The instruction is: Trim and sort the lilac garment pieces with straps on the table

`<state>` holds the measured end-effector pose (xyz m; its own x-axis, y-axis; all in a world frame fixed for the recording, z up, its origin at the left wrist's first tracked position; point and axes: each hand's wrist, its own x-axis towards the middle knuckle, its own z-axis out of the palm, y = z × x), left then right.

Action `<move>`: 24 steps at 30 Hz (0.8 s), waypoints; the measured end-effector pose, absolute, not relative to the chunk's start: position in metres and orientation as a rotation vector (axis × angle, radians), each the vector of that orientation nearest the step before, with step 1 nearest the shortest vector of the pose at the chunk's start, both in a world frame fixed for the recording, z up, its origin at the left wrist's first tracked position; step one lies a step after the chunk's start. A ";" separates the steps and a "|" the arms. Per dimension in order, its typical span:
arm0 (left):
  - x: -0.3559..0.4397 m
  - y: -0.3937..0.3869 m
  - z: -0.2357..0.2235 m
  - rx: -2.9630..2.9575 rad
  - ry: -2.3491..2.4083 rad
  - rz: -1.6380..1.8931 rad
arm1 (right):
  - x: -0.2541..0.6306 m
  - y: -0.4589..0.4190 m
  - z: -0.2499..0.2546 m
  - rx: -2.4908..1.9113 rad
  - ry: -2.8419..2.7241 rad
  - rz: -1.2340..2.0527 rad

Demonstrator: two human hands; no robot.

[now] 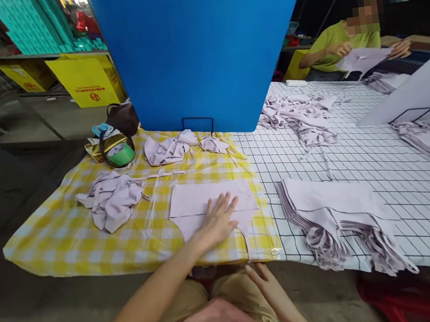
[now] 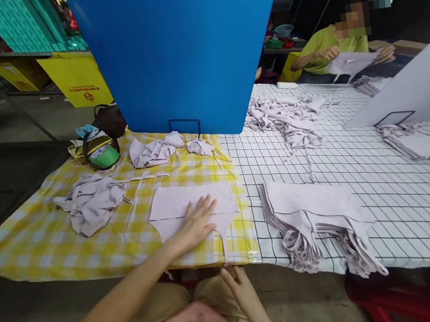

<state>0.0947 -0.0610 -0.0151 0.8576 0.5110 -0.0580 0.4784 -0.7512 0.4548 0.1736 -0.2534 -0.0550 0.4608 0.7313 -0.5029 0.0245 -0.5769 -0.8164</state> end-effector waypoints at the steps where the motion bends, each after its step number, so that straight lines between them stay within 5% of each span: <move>1: 0.106 -0.069 -0.018 2.559 0.683 0.084 | 0.170 -0.251 -0.058 -1.872 -0.582 1.161; 24: 0.128 -0.094 -0.045 2.724 0.639 0.106 | 0.163 -0.336 -0.022 -1.648 -0.142 1.181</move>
